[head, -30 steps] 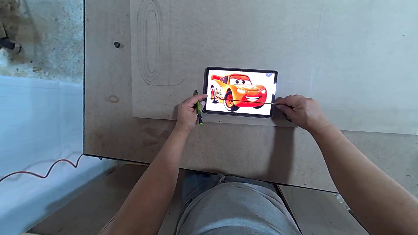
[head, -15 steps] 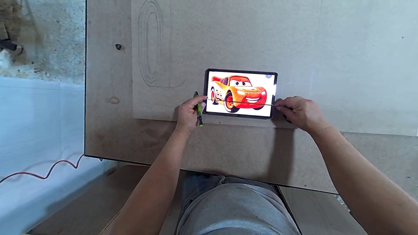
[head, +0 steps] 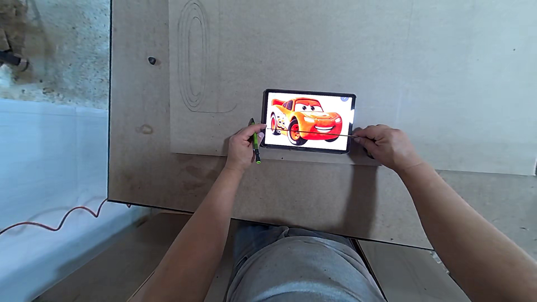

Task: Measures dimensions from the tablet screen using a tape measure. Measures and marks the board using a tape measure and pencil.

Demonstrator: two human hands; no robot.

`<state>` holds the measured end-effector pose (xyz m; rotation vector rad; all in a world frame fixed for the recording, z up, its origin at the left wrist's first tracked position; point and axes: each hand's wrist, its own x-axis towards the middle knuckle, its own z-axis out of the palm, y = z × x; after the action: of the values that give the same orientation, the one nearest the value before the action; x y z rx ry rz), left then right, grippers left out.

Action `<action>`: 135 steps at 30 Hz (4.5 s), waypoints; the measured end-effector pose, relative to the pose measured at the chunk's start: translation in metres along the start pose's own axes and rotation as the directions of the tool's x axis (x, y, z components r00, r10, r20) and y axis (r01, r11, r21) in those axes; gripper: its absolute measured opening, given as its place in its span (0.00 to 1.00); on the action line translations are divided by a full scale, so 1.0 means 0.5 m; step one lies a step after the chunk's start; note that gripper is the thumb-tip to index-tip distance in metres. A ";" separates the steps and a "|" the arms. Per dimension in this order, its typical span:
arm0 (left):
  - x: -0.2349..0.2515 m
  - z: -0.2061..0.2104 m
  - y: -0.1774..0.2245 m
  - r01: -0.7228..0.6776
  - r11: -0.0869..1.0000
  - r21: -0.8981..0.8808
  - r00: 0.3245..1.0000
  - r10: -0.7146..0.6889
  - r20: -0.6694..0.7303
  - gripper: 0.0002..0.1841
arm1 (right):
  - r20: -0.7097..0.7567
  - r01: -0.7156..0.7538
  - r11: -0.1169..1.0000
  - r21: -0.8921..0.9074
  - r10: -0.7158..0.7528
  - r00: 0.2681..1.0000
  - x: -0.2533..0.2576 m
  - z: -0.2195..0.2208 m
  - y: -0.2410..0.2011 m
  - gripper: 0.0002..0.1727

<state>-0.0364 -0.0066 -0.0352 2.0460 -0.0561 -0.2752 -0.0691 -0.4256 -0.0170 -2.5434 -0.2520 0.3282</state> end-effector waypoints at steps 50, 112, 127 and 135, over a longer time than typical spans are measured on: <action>0.001 -0.001 0.006 -0.003 1.000 -0.022 1.000 0.003 0.000 0.14 | -0.015 0.013 1.000 0.017 -0.013 1.000 0.000 0.001 0.001 0.10; 0.004 -0.002 0.002 0.004 1.000 -0.007 1.000 -0.004 0.004 0.14 | -0.007 0.009 1.000 0.012 -0.009 1.000 0.001 -0.002 0.000 0.09; 0.008 -0.009 0.014 0.083 0.996 -0.036 0.996 -0.082 0.030 0.13 | -0.044 0.033 0.999 0.019 -0.032 0.999 -0.002 0.002 -0.009 0.08; -0.044 -0.039 0.036 0.082 0.986 -0.148 0.996 -0.085 -0.013 0.14 | 0.012 -0.008 0.999 0.050 0.008 1.000 -0.072 0.017 -0.059 0.11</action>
<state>-0.0524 0.0050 -0.0070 1.9064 0.0609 -0.3032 -0.1090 -0.4058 -0.0009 -2.4945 -0.2349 0.3480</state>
